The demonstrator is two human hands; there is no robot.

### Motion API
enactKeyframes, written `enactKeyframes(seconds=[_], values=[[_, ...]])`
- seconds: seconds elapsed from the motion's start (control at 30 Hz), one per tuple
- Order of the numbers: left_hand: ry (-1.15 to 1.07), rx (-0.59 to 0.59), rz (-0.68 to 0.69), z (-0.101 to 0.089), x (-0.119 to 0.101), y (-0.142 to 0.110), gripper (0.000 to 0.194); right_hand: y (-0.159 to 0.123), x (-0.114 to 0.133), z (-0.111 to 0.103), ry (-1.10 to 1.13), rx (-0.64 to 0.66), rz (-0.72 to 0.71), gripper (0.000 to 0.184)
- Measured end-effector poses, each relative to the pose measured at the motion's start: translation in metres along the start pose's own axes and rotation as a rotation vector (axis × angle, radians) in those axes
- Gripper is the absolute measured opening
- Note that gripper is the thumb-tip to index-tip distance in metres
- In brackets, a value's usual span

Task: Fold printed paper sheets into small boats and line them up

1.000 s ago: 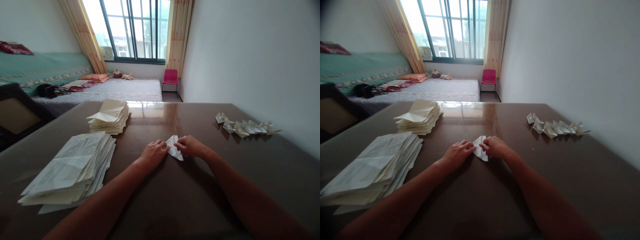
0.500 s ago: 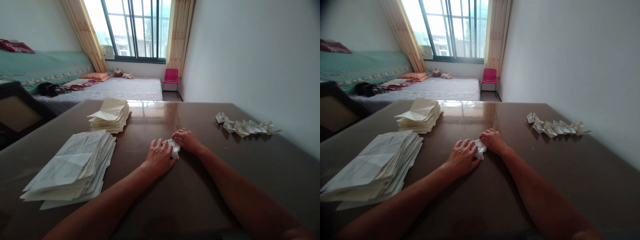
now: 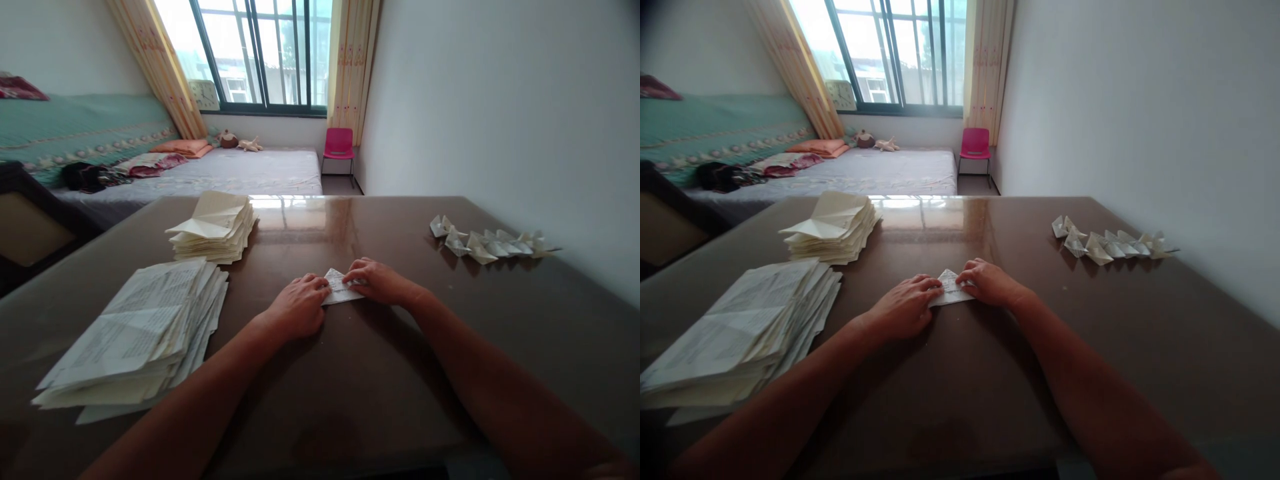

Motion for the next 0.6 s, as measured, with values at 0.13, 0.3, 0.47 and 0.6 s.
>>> enactKeyframes(seconds=[0.13,0.3,0.47,0.6], values=[[-0.019,-0.007,-0.005,0.002,0.000,0.003,0.033,-0.003,-0.002,-0.003,0.018,0.042,-0.064,0.035],[-0.009,0.008,-0.015,0.004,0.002,0.009,0.029,-0.003,0.002,-0.006,-0.065,0.043,-0.072,0.046],[0.024,0.014,-0.007,0.003,-0.001,0.011,0.026,-0.003,0.011,-0.009,-0.163,0.064,-0.056,0.042],[0.061,0.020,-0.007,0.004,-0.003,0.011,0.024,-0.002,0.015,-0.009,-0.223,0.059,-0.036,0.031]])
Point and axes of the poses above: each hand's wrist, its own y-axis towards the middle knuckle, its own z-axis out of the palm, x = y × z, the point moved 1 cm from there along y, towards the middle knuckle, and after that the axes turned 6 degrees about -y, right-handed, at the moved point
